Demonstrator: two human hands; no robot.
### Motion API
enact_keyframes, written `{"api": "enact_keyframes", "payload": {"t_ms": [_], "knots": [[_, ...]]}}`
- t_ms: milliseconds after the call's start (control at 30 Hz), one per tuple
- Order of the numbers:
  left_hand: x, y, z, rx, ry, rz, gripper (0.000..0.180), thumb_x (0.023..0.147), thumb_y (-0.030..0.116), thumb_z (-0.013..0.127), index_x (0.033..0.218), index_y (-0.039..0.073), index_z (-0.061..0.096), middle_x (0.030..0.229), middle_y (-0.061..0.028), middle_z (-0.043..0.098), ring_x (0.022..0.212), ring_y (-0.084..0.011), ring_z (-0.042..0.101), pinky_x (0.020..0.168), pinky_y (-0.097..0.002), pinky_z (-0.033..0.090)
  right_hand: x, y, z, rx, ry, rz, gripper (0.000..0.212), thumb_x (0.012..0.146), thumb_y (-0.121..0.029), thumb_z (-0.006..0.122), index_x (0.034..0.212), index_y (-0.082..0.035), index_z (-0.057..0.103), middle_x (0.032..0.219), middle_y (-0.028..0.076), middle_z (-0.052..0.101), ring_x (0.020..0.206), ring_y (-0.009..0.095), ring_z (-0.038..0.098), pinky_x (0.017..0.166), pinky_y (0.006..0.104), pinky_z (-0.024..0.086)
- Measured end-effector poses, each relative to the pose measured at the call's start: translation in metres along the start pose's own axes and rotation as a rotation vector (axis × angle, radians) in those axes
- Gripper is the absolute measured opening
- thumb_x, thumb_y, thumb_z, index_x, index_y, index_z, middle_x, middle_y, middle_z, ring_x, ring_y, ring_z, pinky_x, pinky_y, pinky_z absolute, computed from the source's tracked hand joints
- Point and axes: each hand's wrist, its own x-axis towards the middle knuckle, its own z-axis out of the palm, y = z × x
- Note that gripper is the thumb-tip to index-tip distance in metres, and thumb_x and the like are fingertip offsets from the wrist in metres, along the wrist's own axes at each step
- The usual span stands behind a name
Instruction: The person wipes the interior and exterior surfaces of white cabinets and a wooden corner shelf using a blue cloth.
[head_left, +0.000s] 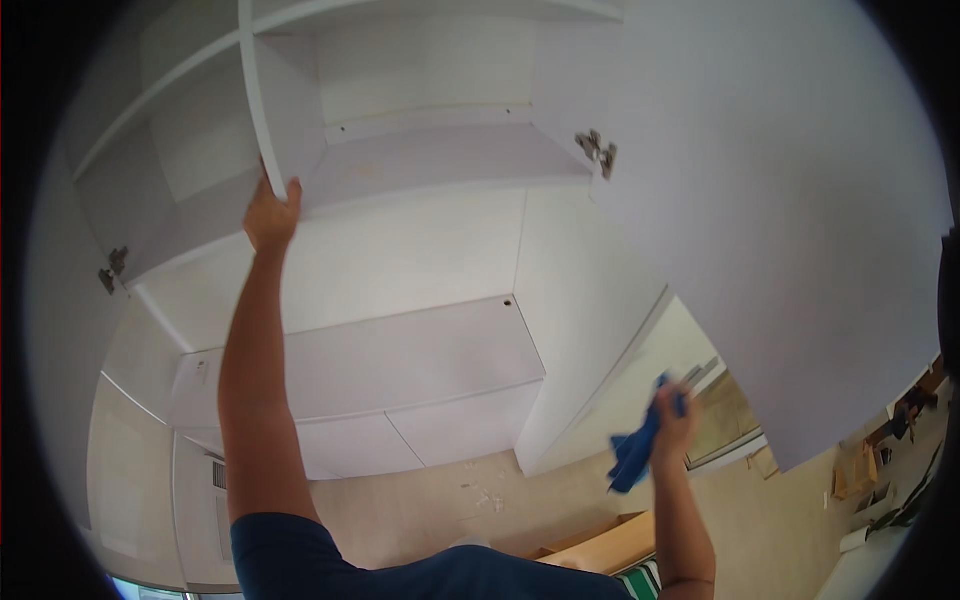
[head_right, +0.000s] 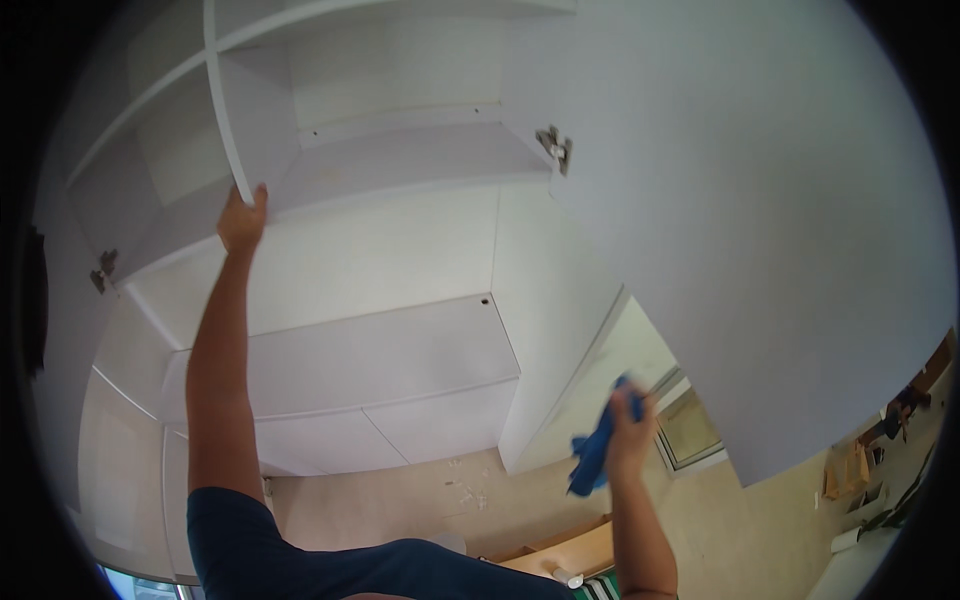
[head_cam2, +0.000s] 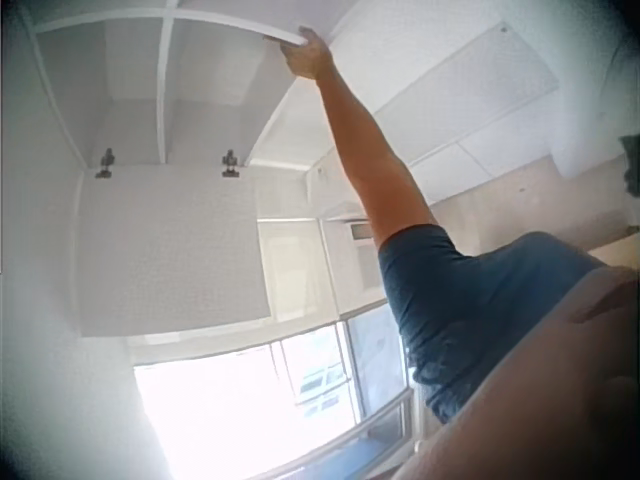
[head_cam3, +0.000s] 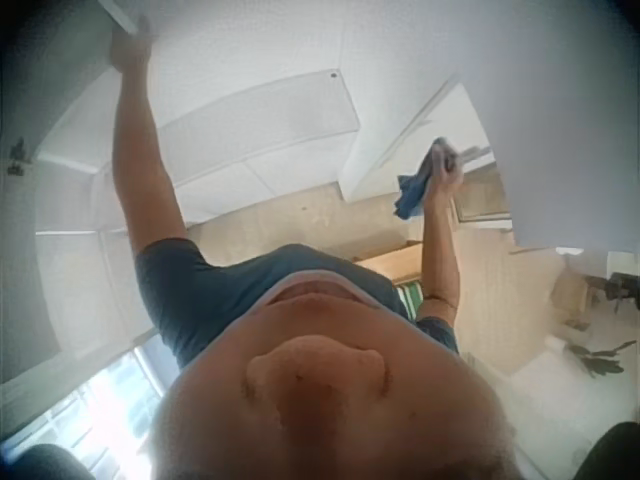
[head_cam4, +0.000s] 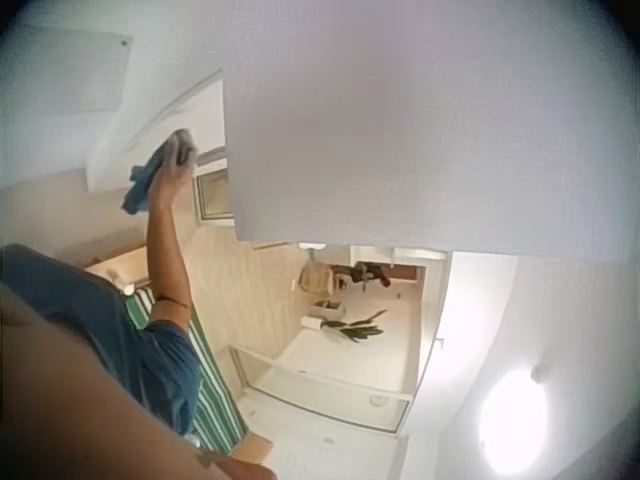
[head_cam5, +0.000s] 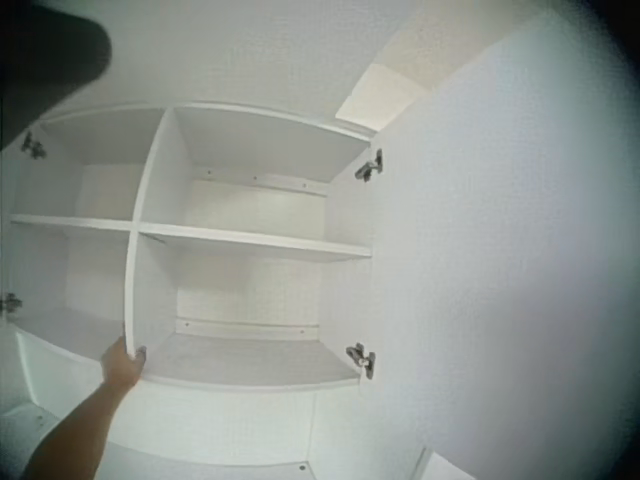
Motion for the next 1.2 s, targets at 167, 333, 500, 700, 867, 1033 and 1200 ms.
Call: {"api": "enact_keyframes", "payload": {"t_ms": [167, 333, 500, 700, 867, 1033, 1200], "knots": [[-0.007, 0.008, -0.005, 0.035, 0.091, 0.074, 0.068, 0.086, 0.038, 0.050, 0.145, 0.009, 0.032, 0.114, -0.0151, 0.058, 0.093, -0.0341, 0.058, 0.087, -0.0449, 0.046, 0.001, -0.026, 0.085, 0.037, -0.367, 0.219, 0.018, 0.084, -0.015, 0.069, 0.083, 0.003, 0.064, 0.074, 0.006, 0.063, 0.069, 0.009, 0.055, 0.065, 0.0240, 0.046], [-0.004, 0.004, -0.012, 0.095, 0.089, 0.089, 0.072, 0.087, 0.041, 0.046, 0.147, 0.007, 0.027, 0.119, -0.0161, 0.057, 0.115, -0.0317, 0.053, 0.102, -0.0507, 0.037, 0.062, -0.187, 0.208, 0.380, -0.485, -0.232, 0.022, 0.091, -0.019, 0.065, 0.078, -0.002, 0.057, 0.067, -0.003, 0.050, 0.063, 0.004, 0.042, 0.056, 0.0199, 0.037], [-0.003, 0.014, -0.008, 0.025, 0.067, 0.135, 0.073, 0.087, 0.041, 0.046, 0.148, 0.008, 0.025, 0.120, -0.0138, 0.058, 0.119, -0.0331, 0.052, 0.103, -0.0547, 0.034, 0.127, -0.310, 0.276, 0.716, -0.308, -0.762, 0.024, 0.091, -0.016, 0.062, 0.073, -0.002, 0.052, 0.067, -0.001, 0.048, 0.062, 0.008, 0.042, 0.056, 0.0248, 0.035], [-0.006, 0.011, -0.014, -0.012, 0.026, 0.113, 0.074, 0.086, 0.042, 0.047, 0.148, 0.009, 0.026, 0.119, -0.0123, 0.059, 0.119, -0.0325, 0.052, 0.104, -0.0546, 0.032, 0.147, -0.218, 0.366, 0.086, -0.525, -0.894, 0.022, 0.083, -0.017, 0.068, 0.072, -0.001, 0.058, 0.075, 0.009, 0.054, 0.068, 0.023, 0.051, 0.062, 0.0326, 0.041], [-0.005, 0.000, -0.019, 0.001, -0.004, 0.116, 0.073, 0.085, 0.043, 0.046, 0.147, 0.009, 0.028, 0.118, -0.0121, 0.059, 0.119, -0.0319, 0.052, 0.104, -0.0549, 0.031, 0.127, -0.181, 0.406, -0.641, -0.579, -0.806, 0.056, 0.081, -0.056, 0.062, 0.117, -0.012, 0.063, 0.131, 0.021, 0.044, 0.116, 0.043, 0.044, 0.097, 0.0597, 0.031], [-0.002, 0.014, -0.010, -0.042, 0.005, 0.137, 0.072, 0.085, 0.042, 0.046, 0.147, 0.009, 0.030, 0.119, -0.0121, 0.060, 0.119, -0.0316, 0.051, 0.104, -0.0549, 0.031, 0.154, -0.150, 0.424, -0.549, -0.803, -0.615, 0.033, 0.085, -0.027, 0.066, 0.110, -0.006, 0.065, 0.121, 0.021, 0.057, 0.114, 0.040, 0.052, 0.097, 0.0432, 0.041], [-0.001, 0.011, -0.022, -0.012, -0.020, 0.134, 0.065, 0.086, 0.040, 0.046, 0.140, 0.003, 0.038, 0.118, -0.0149, 0.060, 0.119, -0.0327, 0.051, 0.104, -0.0541, 0.033, 0.161, -0.203, 0.382, -0.103, -0.461, -0.638, 0.019, 0.082, -0.005, 0.064, 0.101, 0.001, 0.065, 0.097, 0.019, 0.066, 0.088, 0.036, 0.063, 0.080, 0.0367, 0.049]]}}
